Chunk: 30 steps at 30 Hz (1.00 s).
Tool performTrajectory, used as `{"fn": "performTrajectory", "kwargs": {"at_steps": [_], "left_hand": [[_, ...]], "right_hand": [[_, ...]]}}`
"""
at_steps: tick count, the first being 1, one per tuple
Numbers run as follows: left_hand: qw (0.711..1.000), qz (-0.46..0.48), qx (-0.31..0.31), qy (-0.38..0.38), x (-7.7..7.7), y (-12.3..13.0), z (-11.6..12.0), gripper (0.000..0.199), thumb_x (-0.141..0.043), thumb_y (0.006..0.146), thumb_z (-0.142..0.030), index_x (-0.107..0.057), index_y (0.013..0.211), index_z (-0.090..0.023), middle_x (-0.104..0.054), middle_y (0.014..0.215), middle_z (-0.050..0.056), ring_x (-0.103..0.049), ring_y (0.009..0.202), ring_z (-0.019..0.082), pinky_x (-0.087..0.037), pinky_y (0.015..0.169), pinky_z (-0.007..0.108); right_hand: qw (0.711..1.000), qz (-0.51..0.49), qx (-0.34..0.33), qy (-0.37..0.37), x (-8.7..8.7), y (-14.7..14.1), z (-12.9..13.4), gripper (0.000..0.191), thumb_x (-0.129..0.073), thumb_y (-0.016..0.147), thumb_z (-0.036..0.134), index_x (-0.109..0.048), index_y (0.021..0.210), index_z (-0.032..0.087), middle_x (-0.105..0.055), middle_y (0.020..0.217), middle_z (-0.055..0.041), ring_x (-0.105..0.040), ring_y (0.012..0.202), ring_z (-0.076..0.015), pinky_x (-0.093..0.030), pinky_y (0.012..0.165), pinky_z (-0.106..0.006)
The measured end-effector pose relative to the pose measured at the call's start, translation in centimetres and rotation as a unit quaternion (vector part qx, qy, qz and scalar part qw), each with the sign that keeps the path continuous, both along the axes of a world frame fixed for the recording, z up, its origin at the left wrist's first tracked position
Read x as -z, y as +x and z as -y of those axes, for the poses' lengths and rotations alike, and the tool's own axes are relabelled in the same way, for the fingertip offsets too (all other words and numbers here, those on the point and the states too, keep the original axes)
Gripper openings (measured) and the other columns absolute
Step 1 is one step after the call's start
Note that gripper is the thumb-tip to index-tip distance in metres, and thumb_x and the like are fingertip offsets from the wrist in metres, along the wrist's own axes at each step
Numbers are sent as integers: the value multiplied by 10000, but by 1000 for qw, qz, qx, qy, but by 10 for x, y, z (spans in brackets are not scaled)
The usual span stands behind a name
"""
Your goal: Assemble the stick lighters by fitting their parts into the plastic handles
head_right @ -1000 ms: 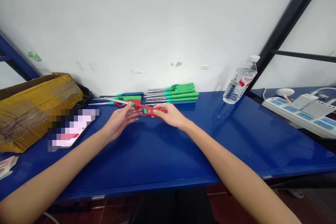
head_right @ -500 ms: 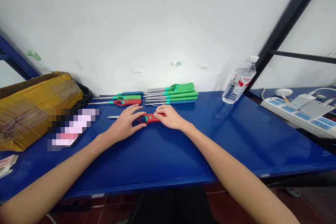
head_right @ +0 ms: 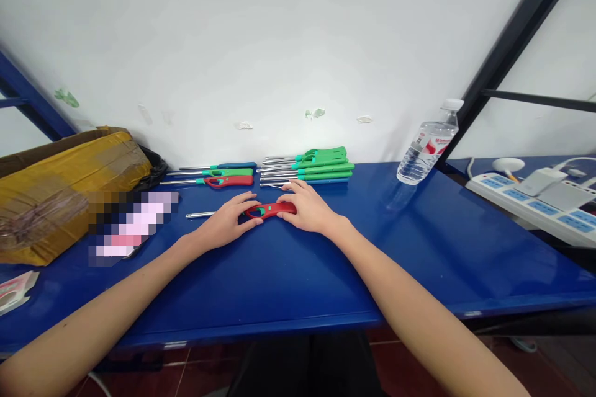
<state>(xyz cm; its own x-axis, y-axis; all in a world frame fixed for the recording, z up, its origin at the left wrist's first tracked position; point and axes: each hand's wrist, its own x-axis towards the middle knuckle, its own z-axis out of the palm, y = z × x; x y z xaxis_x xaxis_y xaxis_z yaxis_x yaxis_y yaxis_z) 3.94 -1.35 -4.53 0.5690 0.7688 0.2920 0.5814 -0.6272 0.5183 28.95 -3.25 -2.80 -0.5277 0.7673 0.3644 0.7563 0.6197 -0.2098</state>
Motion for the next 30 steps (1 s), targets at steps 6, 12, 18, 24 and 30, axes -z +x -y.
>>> {"fn": "performTrajectory", "kwargs": {"at_steps": [6, 12, 18, 24, 30], "left_hand": [[1000, 18, 12, 4, -2, -1, 1, 419, -574, 878, -497, -655, 1150, -189, -501, 1410, 149, -403, 1354, 330, -259, 1158, 472], [1000, 3, 19, 9, -5, -3, 2, 456, -561, 890, -454, -594, 1246, -170, -456, 1446, 169, -371, 1374, 328, -232, 1163, 474], [998, -39, 36, 24, -6, -1, 1, 393, -454, 951, -404, -556, 1284, -220, -554, 1353, 130, -457, 1298, 298, -209, 1149, 509], [989, -82, 1, 126, -14, -10, -10, 372, -393, 961, -339, -530, 1276, -197, -545, 1338, 142, -445, 1292, 281, -137, 1172, 508], [968, -145, -83, 186, -11, -43, -37, 389, -361, 954, -285, -535, 1284, -173, -529, 1350, 185, -396, 1333, 340, -135, 1147, 588]], "right_hand": [[999, 33, 4, 0, 1, 1, 0, 379, -579, 876, 407, -684, 1142, 158, -557, 1318, -160, -374, 1348, -339, -344, 1108, -510], [1000, 23, -5, 14, 1, -1, 1, 332, -572, 888, 392, -699, 1092, 162, -560, 1305, -153, -416, 1303, -315, -379, 1085, -484], [1000, -3, 14, 18, 7, -12, 4, 338, -556, 892, 393, -685, 1099, 158, -570, 1273, -161, -464, 1238, -313, -420, 1037, -492], [997, -59, 37, 31, 8, -16, 6, 457, -522, 905, 399, -535, 1303, 175, -493, 1354, -167, -443, 1276, -308, -398, 1072, -494], [998, -40, 45, 5, 6, -16, 10, 500, -495, 918, 398, -481, 1352, 151, -436, 1410, -177, -399, 1335, -303, -366, 1110, -469]]}}
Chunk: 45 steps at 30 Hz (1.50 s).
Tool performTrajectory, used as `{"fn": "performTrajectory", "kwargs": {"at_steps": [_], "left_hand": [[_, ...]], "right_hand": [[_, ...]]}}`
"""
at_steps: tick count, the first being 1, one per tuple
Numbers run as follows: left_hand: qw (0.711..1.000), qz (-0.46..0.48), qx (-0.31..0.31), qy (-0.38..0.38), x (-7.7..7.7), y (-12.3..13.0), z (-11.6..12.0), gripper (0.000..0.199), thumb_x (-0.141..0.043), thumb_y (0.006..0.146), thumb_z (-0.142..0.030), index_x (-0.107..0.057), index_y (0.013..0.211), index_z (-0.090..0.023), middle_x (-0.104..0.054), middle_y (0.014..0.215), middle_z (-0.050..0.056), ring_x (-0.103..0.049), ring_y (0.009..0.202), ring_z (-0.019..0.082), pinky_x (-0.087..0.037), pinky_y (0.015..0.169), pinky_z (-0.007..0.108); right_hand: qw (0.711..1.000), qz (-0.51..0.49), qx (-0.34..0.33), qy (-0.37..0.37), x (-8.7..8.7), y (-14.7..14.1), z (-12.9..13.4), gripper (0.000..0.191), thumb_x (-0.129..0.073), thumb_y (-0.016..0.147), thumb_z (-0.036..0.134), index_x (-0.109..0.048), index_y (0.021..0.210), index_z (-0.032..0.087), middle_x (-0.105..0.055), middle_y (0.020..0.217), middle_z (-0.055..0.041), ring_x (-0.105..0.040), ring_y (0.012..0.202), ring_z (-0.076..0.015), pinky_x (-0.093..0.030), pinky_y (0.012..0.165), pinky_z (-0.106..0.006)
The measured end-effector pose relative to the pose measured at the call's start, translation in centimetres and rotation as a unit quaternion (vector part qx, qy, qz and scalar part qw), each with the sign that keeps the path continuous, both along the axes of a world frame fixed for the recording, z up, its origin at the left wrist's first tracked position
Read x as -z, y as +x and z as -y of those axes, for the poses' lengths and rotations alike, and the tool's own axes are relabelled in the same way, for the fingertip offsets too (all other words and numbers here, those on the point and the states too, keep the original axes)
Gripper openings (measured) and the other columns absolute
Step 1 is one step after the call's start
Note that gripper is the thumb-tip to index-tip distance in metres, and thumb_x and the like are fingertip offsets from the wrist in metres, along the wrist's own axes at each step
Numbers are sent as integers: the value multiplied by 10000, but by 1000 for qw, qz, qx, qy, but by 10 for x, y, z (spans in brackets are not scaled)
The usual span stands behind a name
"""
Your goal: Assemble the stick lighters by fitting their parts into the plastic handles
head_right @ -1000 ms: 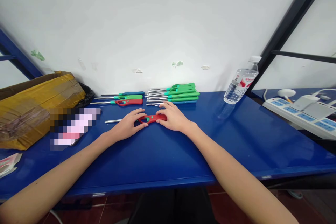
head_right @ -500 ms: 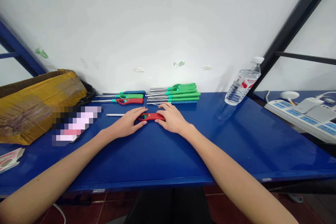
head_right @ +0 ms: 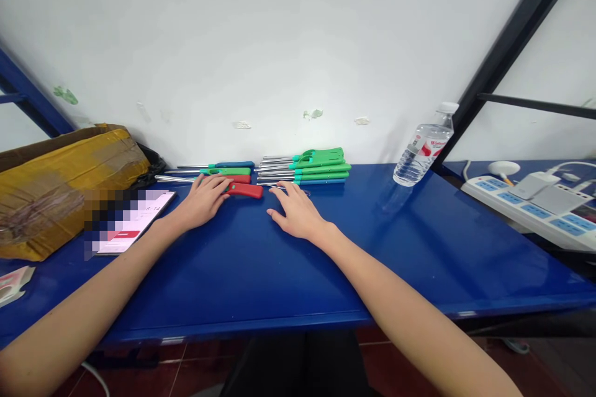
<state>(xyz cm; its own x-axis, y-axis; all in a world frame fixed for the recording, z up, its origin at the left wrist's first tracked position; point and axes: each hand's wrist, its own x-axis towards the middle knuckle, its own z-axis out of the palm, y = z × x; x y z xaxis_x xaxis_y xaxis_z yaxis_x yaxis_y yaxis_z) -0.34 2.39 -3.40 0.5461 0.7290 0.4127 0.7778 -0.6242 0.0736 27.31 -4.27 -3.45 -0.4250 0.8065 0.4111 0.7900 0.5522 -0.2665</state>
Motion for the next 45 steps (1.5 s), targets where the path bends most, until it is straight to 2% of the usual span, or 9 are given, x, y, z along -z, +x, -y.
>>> {"fn": "performTrajectory", "kwargs": {"at_steps": [8, 15, 22, 25, 28, 32, 34, 38, 45], "left_hand": [[994, -66, -83, -14, 3, -22, -13, 388, -315, 965, -245, -501, 1303, -212, -511, 1375, 159, -384, 1333, 325, -185, 1104, 655], [991, -91, -101, -11, 5, -21, -12, 416, -328, 929, -167, -495, 1309, -196, -520, 1359, 170, -388, 1330, 326, -200, 1095, 668], [989, -88, -116, 1, 7, -21, -11, 406, -365, 913, -196, -531, 1282, -155, -492, 1388, 191, -395, 1322, 347, -260, 1086, 608], [990, -73, -121, 6, 4, -15, -6, 413, -387, 913, -226, -529, 1293, -150, -490, 1383, 187, -418, 1302, 348, -287, 1091, 565], [996, -34, -82, 10, -1, 0, 7, 440, -403, 939, -320, -528, 1308, -115, -475, 1391, 208, -404, 1313, 371, -298, 1095, 559], [998, 1, 51, -24, -1, 26, 30, 471, -412, 969, -447, -557, 1295, -140, -476, 1414, 169, -387, 1354, 320, -283, 1146, 489], [994, -13, 86, -59, 2, 35, 38, 509, -403, 976, -481, -535, 1331, -140, -442, 1454, 162, -340, 1392, 312, -284, 1155, 484], [994, -26, 76, -76, 9, 41, 44, 515, -398, 980, -489, -543, 1330, -141, -427, 1467, 157, -264, 1432, 323, -273, 1166, 504], [996, -14, 59, -58, 12, 42, 41, 433, -448, 968, -418, -587, 1272, -143, -472, 1419, 160, -316, 1400, 342, -308, 1143, 537]], "right_hand": [[1000, -11, 0, -11, 0, 0, 1, 465, -504, 913, 388, -498, 1329, 180, -435, 1415, -172, -400, 1339, -310, -378, 1096, -502], [1000, -4, 1, -9, 0, 0, 2, 448, -508, 915, 380, -519, 1308, 165, -429, 1419, -176, -393, 1349, -304, -365, 1112, -480], [1000, 18, 5, -15, 2, 0, 1, 448, -502, 917, 389, -535, 1300, 158, -413, 1439, -191, -380, 1359, -324, -373, 1093, -515], [1000, 12, -1, -2, 1, 10, -7, 440, -505, 914, 389, -555, 1277, 146, -425, 1426, -190, -394, 1349, -313, -370, 1103, -483], [999, -14, 40, 33, -2, 31, -23, 403, -513, 904, 384, -606, 1205, 133, -491, 1355, -192, -446, 1297, -313, -362, 1109, -471], [985, -47, 135, 93, -1, 61, -41, 379, -502, 893, 335, -604, 1197, 134, -540, 1282, -183, -479, 1237, -325, -382, 1079, -504], [978, -35, 166, 121, 1, 70, -47, 406, -515, 874, 305, -588, 1231, 127, -537, 1285, -187, -473, 1233, -333, -392, 1068, -507], [968, 8, 194, 156, 3, 79, -52, 486, -524, 859, 288, -542, 1308, 102, -504, 1345, -200, -432, 1275, -351, -369, 1090, -507], [952, -22, 252, 172, 3, 91, -60, 516, -487, 881, 302, -514, 1341, 70, -493, 1375, -220, -418, 1297, -363, -366, 1090, -532]]}}
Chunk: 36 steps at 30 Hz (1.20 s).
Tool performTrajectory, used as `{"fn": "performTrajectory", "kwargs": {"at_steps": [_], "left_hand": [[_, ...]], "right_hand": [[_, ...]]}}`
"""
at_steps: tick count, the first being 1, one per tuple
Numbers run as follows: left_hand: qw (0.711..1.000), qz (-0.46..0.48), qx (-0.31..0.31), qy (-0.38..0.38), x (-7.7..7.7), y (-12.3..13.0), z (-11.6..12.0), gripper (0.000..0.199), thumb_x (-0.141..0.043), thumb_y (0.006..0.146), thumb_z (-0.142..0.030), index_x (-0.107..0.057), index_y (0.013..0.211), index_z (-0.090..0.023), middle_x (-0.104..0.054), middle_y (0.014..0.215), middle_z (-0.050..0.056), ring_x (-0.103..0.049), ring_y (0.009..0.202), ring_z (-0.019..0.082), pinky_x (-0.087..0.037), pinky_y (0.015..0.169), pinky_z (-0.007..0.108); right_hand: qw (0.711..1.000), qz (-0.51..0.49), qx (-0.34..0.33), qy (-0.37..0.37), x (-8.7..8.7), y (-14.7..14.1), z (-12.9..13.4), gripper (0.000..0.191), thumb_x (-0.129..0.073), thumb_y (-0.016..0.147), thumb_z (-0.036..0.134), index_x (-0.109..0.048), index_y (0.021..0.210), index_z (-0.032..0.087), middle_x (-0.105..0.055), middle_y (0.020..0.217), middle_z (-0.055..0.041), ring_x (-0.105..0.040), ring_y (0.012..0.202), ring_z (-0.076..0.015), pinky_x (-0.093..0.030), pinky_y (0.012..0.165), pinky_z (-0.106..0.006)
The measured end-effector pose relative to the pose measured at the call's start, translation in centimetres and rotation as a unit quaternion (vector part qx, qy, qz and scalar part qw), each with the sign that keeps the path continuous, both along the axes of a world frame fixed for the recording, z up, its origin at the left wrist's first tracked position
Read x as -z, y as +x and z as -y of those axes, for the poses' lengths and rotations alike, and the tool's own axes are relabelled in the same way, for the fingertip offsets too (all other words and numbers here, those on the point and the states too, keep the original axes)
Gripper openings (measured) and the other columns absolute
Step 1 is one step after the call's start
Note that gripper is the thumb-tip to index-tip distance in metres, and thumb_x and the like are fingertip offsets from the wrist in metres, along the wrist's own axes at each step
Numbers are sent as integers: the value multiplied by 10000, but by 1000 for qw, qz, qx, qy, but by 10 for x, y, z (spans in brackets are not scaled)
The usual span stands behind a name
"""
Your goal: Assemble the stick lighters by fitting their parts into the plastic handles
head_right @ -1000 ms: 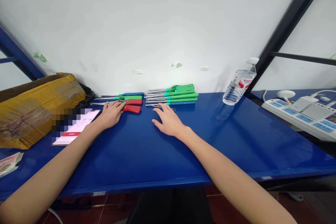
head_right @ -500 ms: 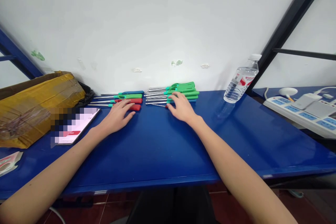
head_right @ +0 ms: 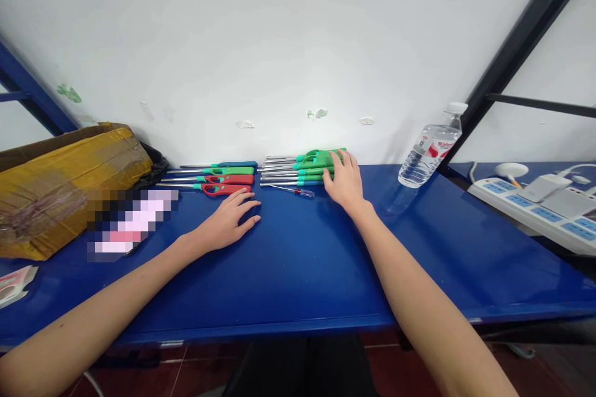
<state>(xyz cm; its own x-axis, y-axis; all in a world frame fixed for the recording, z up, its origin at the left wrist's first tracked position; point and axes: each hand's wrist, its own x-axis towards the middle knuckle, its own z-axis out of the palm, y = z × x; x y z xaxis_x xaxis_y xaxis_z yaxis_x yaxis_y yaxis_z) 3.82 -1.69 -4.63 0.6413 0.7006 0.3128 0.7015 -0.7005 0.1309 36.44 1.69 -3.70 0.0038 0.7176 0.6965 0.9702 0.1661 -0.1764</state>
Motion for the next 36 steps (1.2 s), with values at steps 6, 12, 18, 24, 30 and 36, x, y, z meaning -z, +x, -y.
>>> {"fn": "performTrajectory", "kwargs": {"at_steps": [6, 12, 18, 24, 30, 36], "left_hand": [[1000, -10, 1, -7, -1, 2, 2, 430, -454, 973, -402, -591, 1272, -125, -470, 1416, 173, -317, 1400, 339, -312, 1146, 515], [1000, -7, 2, -5, 0, 2, 1, 429, -451, 975, -398, -588, 1276, -125, -482, 1404, 166, -321, 1398, 334, -314, 1147, 509], [1000, 4, 5, 0, 1, 2, 0, 400, -469, 963, -387, -602, 1247, -138, -496, 1389, 163, -348, 1381, 336, -326, 1137, 526], [1000, 3, 4, -1, 1, 3, -1, 404, -469, 960, -391, -604, 1244, -138, -506, 1378, 158, -349, 1379, 337, -322, 1141, 525], [1000, 10, 7, -2, 3, 3, -2, 406, -462, 961, -394, -603, 1239, -134, -508, 1376, 155, -344, 1383, 338, -322, 1144, 518], [1000, 26, 15, -1, 3, 3, -1, 376, -467, 959, -389, -610, 1215, -153, -523, 1359, 145, -350, 1380, 336, -329, 1136, 533]], "right_hand": [[996, 77, -37, -3, 9, -4, -2, 420, -524, 879, 294, -625, 1258, 146, -465, 1425, -183, -349, 1373, -363, -359, 1103, -531], [996, 79, -47, 8, 10, -3, -3, 345, -510, 885, 266, -693, 1157, 156, -553, 1327, -170, -414, 1323, -339, -377, 1099, -504], [999, 42, -30, -13, 2, 0, -7, 446, -372, 940, 292, -580, 1287, 105, -560, 1339, -162, -424, 1317, -310, -365, 1114, -482], [989, 103, -31, -106, -17, -1, -21, 508, -320, 950, 265, -422, 1417, 92, -512, 1432, -135, -288, 1420, -352, -301, 1129, -541], [973, 136, -37, -183, -34, -1, -32, 478, -420, 928, 305, -516, 1354, 109, -586, 1355, -146, -372, 1373, -372, -349, 1082, -529], [979, 136, -67, -139, -37, 5, -36, 414, -510, 887, 270, -595, 1269, 136, -653, 1238, -140, -501, 1258, -329, -379, 1057, -466]]}}
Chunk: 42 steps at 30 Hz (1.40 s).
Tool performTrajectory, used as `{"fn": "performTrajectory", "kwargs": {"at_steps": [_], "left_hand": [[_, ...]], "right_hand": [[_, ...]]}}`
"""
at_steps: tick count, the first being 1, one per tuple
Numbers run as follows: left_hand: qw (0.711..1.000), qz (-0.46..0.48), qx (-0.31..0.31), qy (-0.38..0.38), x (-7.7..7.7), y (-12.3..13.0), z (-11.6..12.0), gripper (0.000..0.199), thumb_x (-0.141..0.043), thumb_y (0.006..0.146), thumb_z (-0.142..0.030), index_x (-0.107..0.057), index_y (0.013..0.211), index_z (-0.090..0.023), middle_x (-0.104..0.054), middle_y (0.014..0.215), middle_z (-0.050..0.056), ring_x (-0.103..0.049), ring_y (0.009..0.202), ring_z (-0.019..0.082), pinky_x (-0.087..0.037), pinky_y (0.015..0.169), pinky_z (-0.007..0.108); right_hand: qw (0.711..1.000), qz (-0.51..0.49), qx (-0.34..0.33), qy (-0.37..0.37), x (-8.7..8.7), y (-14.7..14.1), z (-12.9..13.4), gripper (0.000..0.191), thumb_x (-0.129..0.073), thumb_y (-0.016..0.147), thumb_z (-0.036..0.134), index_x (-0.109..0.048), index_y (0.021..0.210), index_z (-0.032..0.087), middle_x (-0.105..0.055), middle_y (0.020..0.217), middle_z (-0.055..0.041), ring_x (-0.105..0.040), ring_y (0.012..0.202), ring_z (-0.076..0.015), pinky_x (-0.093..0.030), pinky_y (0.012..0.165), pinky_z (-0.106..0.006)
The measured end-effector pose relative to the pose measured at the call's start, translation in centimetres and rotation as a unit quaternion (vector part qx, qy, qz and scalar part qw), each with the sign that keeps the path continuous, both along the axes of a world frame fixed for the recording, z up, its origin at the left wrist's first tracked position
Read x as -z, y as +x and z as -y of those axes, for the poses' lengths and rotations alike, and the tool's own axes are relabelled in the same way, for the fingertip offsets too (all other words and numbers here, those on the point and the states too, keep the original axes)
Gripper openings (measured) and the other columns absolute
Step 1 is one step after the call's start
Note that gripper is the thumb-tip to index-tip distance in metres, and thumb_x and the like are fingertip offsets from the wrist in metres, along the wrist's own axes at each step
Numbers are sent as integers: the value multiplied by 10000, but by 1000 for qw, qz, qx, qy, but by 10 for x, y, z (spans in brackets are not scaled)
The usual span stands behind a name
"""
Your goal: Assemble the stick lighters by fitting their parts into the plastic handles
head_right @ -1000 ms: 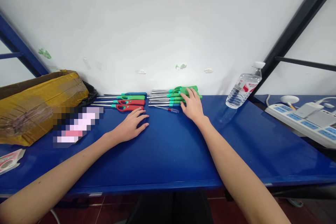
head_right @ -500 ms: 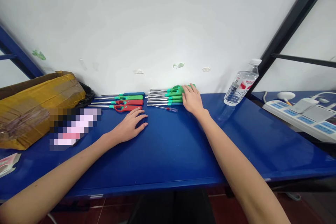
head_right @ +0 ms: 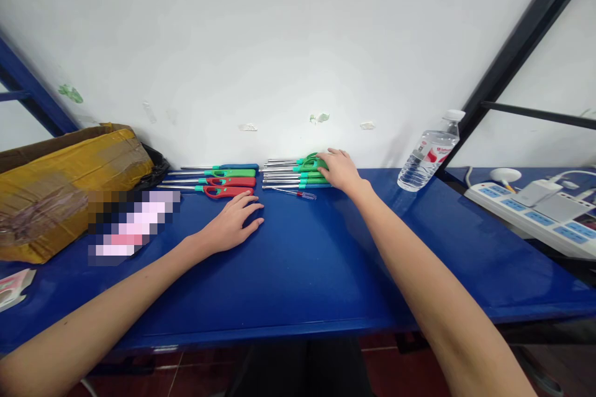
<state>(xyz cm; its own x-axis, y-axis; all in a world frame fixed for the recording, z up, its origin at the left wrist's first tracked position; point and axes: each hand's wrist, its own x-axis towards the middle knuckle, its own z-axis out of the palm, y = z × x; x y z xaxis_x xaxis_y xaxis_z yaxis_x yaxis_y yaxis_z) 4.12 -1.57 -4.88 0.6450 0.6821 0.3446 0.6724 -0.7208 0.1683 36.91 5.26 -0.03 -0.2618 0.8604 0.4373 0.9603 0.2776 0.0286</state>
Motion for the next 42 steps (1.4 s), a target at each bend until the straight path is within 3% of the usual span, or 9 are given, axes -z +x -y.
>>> {"fn": "performTrajectory", "kwargs": {"at_steps": [11, 15, 19, 23, 27, 34, 37, 40, 42], "left_hand": [[1000, -3, 8, 25, -3, 0, 1, 357, -486, 955, -369, -618, 1199, -145, -524, 1349, 156, -369, 1362, 340, -346, 1120, 530], [989, 82, 38, 114, -20, 5, 13, 282, -466, 959, -265, -618, 1170, -155, -557, 1308, 136, -488, 1257, 269, -411, 1081, 454], [970, 143, 83, 181, -36, 11, 30, 256, -455, 951, -207, -623, 1142, -188, -622, 1207, 103, -562, 1151, 227, -462, 1024, 413], [982, 84, 87, 142, -32, 11, 30, 332, -482, 964, -306, -571, 1259, -183, -568, 1293, 137, -524, 1207, 267, -450, 1039, 454], [993, 28, 74, 91, -18, 6, 16, 364, -505, 962, -384, -615, 1211, -143, -544, 1312, 163, -455, 1277, 303, -407, 1080, 482], [995, 23, 97, 8, -12, 3, 5, 285, -483, 977, -349, -707, 1086, -210, -609, 1210, 106, -507, 1198, 263, -434, 1046, 445], [995, 31, 92, 4, -11, 3, 2, 265, -506, 967, -338, -714, 1082, -220, -615, 1188, 99, -522, 1167, 256, -440, 1034, 434], [996, 40, 84, 6, -9, 4, -1, 260, -522, 960, -326, -711, 1102, -216, -618, 1169, 102, -530, 1143, 255, -450, 1021, 435], [995, 47, 83, 4, -8, 4, -2, 268, -517, 961, -326, -707, 1114, -215, -621, 1157, 105, -535, 1132, 256, -458, 1015, 443]], "right_hand": [[996, -35, -71, 51, 1, -2, 8, 322, -467, 874, 193, -646, 1140, 161, -596, 1086, -135, -573, 977, -273, -476, 869, -412], [988, -55, -86, 115, 1, -20, 35, 302, -461, 906, 208, -642, 1142, 153, -599, 1064, -135, -574, 990, -270, -487, 853, -398], [978, -47, -171, 106, 13, -46, 81, 239, -513, 913, 242, -669, 1085, 186, -635, 1052, -98, -605, 934, -222, -508, 807, -335], [969, -10, -239, 58, 28, -67, 111, 209, -529, 917, 231, -690, 1050, 226, -663, 990, -72, -625, 860, -197, -514, 755, -319], [966, -34, -257, 27, 33, -71, 115, 215, -538, 925, 254, -703, 1063, 233, -659, 961, -66, -633, 817, -185, -520, 706, -311], [958, -59, -280, -27, 32, -63, 110, 234, -552, 922, 279, -711, 1094, 263, -656, 992, -62, -638, 858, -189, -550, 764, -349], [960, -66, -272, -25, 23, -66, 115, 259, -559, 914, 276, -687, 1138, 252, -647, 1092, -90, -633, 993, -234, -547, 871, -420], [961, -125, -245, 17, 25, -68, 149, 338, -548, 907, 270, -634, 1234, 261, -617, 1229, -118, -594, 1132, -276, -528, 949, -484], [952, -197, -234, 24, 43, -70, 195, 407, -556, 874, 220, -621, 1258, 338, -655, 1177, -91, -624, 1099, -271, -544, 939, -493]]}}
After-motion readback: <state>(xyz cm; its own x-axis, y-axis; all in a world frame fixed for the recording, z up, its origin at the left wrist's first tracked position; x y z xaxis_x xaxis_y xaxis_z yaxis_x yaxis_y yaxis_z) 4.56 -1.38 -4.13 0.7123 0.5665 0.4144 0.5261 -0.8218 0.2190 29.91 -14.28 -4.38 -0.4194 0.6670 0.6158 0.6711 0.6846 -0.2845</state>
